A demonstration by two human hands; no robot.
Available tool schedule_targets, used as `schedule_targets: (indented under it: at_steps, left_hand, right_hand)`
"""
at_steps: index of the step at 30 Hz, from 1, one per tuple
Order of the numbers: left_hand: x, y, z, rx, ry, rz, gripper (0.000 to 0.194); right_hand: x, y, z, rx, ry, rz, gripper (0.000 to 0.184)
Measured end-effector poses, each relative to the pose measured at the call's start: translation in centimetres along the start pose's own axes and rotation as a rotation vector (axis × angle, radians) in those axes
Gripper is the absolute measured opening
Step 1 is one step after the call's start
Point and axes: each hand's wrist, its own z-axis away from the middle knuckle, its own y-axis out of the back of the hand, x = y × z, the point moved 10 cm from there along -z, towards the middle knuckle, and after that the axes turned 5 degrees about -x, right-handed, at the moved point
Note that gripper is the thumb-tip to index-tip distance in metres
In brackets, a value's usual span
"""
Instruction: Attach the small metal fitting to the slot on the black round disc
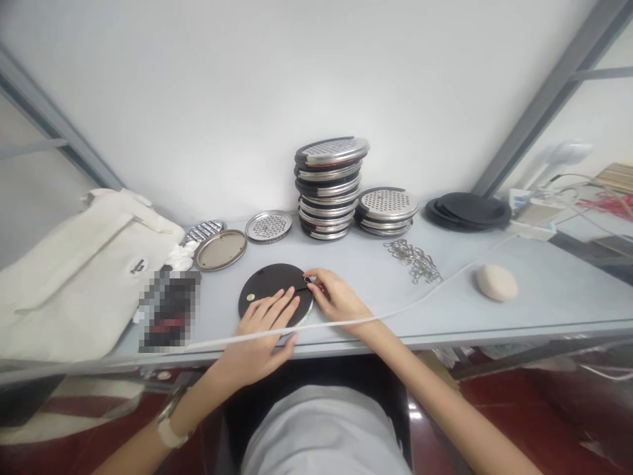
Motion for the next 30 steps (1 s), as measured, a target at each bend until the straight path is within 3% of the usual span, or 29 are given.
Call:
schedule_targets:
  at_steps: [16,24,30]
  left_hand:
    - [0.0,0.2,0.0,0.024,-0.006,0.003,0.058]
    - [0.0,0.1,0.0,0.01,-0.004,0.008,0.058]
    - [0.0,0.2,0.0,0.023,-0.002,0.004,0.057]
  right_hand:
    - [0.2,0.0,0.1,-0.007,-0.049,0.022,0.021]
    - [-0.3,0.6,0.1,0.04,-0.041,-0.035,0.017]
    - [0.0,1.5,0.3,0.151,-0.044,-0.016,0.013]
